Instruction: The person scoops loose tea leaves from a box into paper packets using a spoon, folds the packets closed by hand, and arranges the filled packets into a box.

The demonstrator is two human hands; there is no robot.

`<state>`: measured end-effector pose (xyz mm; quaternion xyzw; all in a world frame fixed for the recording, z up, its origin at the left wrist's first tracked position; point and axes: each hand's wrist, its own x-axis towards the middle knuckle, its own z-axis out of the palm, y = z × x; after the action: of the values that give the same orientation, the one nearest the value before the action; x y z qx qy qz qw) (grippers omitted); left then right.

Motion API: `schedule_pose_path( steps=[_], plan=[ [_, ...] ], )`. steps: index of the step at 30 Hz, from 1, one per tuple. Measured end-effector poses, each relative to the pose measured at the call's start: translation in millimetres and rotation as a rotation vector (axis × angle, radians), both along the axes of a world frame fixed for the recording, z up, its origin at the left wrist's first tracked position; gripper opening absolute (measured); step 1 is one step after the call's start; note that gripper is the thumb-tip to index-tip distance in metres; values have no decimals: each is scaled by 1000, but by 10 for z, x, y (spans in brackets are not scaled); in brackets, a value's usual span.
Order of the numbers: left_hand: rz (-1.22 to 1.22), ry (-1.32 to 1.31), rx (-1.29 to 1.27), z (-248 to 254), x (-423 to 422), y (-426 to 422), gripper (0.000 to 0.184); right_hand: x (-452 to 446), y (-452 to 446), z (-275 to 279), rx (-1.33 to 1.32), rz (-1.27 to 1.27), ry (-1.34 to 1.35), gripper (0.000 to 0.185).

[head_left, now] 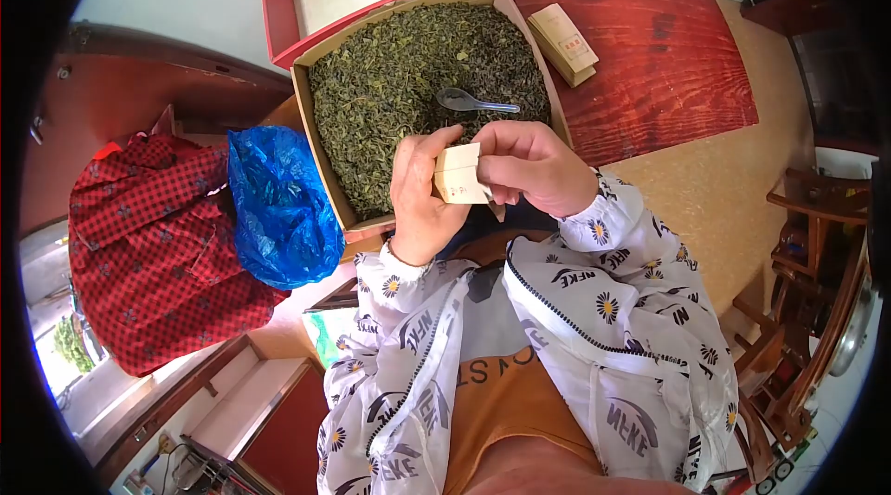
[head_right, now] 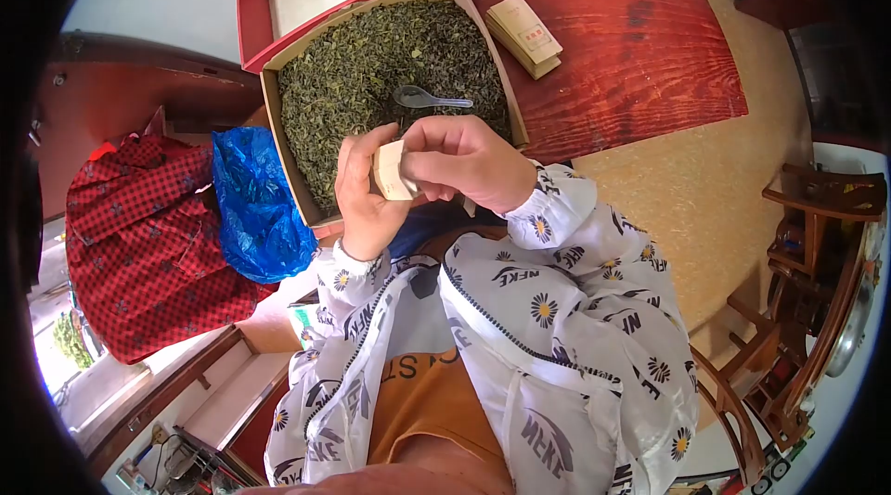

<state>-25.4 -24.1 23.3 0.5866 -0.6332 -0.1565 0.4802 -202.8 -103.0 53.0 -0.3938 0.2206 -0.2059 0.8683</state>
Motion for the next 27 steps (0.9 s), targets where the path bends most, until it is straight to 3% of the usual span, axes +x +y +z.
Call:
schedule_pose_path(
  steps=[2, 4, 9, 11, 12, 13, 15, 17, 20, 22, 23, 25, 27],
  plan=[
    [17, -31, 2, -3, 28, -3, 59, -2, -10, 36, -155, -19, 103, 18],
    [65, -274, -69, 11, 59, -24, 60, -2, -25, 28, -162, 11, 126, 17],
    [92, -412, 14, 132, 94, 19, 59, -3, -47, 79, -176, 141, 291, 16],
    [129, -451, 31, 134, 94, 37, 58, 13, -25, -60, -588, -197, 490, 13],
    [131, -433, 43, 139, 91, 45, 57, 5, -64, -77, -610, -204, 471, 13],
    [139, -417, 53, 148, 91, 48, 56, -13, -85, -78, -620, -196, 466, 13],
    [125, -413, 77, 206, 69, 49, 55, -33, -111, -76, -237, -9, 280, 13],
    [98, -371, 92, 260, 32, 57, 54, -21, -116, -161, -202, 96, 300, 16],
    [71, -364, 85, 216, 22, 60, 56, -23, -117, -308, -316, 57, 371, 16],
    [87, -367, 84, 163, 15, 65, 56, -15, -153, -303, -870, -115, 461, 12],
    [67, -336, 96, 140, 6, 65, 58, 9, -140, -290, -878, -109, 456, 12],
    [32, -288, 119, 175, -58, 66, 61, 87, -100, -179, -378, -45, 201, 9],
    [-9, -291, 138, 211, -89, 84, 62, 24, -139, -176, -321, 52, 244, 12]
  ],
)
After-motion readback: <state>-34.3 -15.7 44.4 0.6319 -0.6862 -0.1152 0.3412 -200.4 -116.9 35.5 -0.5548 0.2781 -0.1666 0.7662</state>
